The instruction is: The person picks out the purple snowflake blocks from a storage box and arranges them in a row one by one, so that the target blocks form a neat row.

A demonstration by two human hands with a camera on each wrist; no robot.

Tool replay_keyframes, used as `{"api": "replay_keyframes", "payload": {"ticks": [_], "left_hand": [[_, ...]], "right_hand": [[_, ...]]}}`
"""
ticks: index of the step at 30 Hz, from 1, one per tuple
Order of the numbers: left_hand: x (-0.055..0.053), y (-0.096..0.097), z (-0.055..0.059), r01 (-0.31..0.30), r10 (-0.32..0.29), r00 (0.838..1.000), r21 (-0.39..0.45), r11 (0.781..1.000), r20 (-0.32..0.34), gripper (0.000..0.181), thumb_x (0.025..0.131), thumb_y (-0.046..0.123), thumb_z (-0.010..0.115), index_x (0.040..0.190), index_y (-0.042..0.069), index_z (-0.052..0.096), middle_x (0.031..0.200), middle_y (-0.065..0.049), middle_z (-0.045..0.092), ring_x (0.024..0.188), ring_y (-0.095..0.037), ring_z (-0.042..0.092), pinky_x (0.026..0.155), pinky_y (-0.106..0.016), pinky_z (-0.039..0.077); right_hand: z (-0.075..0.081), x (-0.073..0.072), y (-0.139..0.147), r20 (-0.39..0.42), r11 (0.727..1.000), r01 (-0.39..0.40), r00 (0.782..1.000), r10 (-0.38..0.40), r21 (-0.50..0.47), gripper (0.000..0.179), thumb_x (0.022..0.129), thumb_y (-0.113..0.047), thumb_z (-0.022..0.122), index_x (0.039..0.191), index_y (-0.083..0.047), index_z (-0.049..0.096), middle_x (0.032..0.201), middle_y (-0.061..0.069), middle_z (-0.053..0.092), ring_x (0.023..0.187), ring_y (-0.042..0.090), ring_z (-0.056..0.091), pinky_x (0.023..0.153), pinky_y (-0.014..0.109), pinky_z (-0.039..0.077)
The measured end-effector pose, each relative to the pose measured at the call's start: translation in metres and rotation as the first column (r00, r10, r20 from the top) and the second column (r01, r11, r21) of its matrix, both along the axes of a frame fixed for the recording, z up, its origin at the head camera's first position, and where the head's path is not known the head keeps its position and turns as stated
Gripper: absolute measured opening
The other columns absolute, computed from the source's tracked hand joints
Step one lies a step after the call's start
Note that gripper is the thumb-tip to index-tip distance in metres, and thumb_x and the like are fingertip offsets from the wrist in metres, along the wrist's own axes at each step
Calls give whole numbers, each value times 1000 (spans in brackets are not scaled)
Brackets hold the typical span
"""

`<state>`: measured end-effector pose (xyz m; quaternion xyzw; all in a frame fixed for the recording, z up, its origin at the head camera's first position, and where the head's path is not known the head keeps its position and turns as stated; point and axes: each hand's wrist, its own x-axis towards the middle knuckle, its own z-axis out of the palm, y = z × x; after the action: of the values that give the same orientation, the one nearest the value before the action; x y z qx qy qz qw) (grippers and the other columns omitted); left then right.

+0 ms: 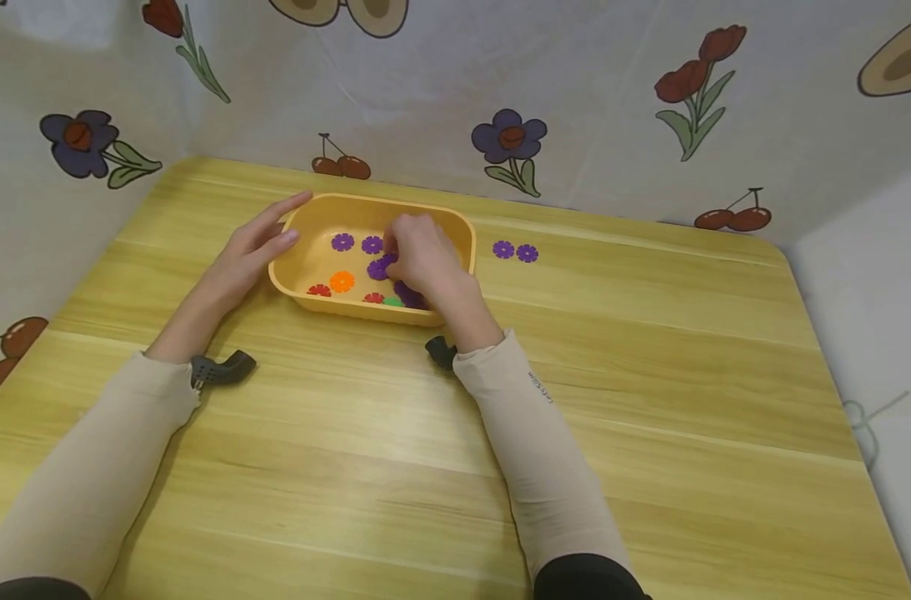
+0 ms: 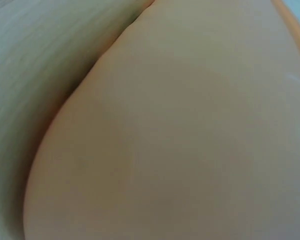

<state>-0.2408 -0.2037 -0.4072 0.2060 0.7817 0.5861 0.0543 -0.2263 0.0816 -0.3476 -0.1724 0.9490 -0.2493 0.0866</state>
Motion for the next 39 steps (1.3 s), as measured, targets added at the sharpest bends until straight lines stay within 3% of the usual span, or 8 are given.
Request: {"api": "replay_keyframes", "payload": {"ticks": [14,27,39], "left_hand": [[-3,3,-2,3,-3,1000,-6,1000,-11,52,112,28,54,162,34,42,142,-25,63,112,-23,68,88,-19,58],[-1,6,1,-9,9,1000,-17,1000,-10,52,112,29,53,163,34,42,142,-26,63,111,-23,68,88,-20,57],[2,1,-2,-18,18,1000,-28,999,-5,52,112,30,53,162,35,42,145,-23,62,112,-19,69,89,-19,58]], "right_hand": [[2,1,7,-68,999,-29,997,26,-36,23,89,-12,85,110,-6,77,103,8,73,94,23,62,89,35,55],[20,-3,29,-157,985,-99,985,77,-139,32,91,-7,81,122,-2,75,118,11,73,110,26,66,102,39,55],[23,7,46,-231,976,-102,971,55,-193,28,93,-6,77,120,-2,75,119,11,73,108,26,67,99,40,59]]}}
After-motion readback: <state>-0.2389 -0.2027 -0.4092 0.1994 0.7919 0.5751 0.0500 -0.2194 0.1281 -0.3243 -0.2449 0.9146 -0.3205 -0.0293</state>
